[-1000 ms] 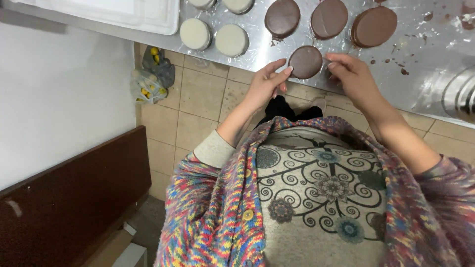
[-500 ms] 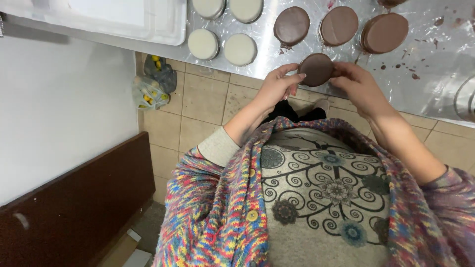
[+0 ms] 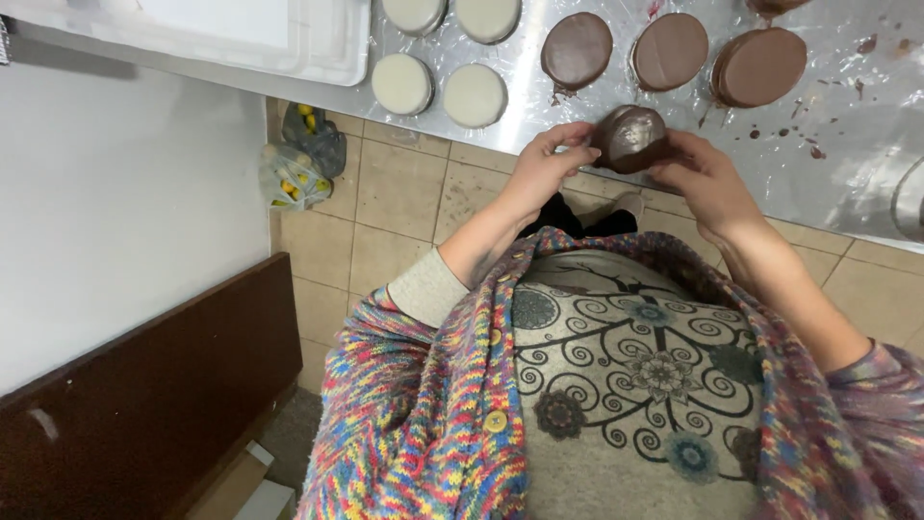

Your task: Dipping round pastries into white icing at a kitchen workbench.

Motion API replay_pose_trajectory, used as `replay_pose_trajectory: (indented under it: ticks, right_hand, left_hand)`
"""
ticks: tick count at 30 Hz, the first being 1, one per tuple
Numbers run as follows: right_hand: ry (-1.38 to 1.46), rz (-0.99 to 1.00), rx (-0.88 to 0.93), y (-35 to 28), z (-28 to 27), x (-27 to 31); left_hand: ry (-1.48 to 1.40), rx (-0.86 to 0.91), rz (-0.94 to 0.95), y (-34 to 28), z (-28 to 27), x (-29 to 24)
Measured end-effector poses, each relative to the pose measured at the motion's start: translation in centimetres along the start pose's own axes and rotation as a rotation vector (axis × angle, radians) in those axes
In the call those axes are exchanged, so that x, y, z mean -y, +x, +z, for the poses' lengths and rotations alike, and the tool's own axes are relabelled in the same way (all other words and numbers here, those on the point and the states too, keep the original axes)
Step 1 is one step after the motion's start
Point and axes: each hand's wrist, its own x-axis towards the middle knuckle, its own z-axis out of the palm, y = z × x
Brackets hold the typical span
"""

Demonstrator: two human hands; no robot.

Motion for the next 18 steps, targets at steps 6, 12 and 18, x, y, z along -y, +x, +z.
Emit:
replay_pose_trajectory:
  ticks: [6,12,18]
  right_hand:
    - [0.067,0.028,0.039,-0.1,-0.4,0.1]
    - [0.158,0.127,0.037,-1.0,0.2,2.2]
    - [0.033,0.092,0.085,-0.8,1.7,4.5]
  left_hand:
    - [-0.09,0.013,0.003,0.4,1.0,1.3]
    - [-0.085,-0.012,0.171,-0.9,2.4,1.2]
    - [0.041,-0.094,-0.043,-4.0,2.0,-3.0]
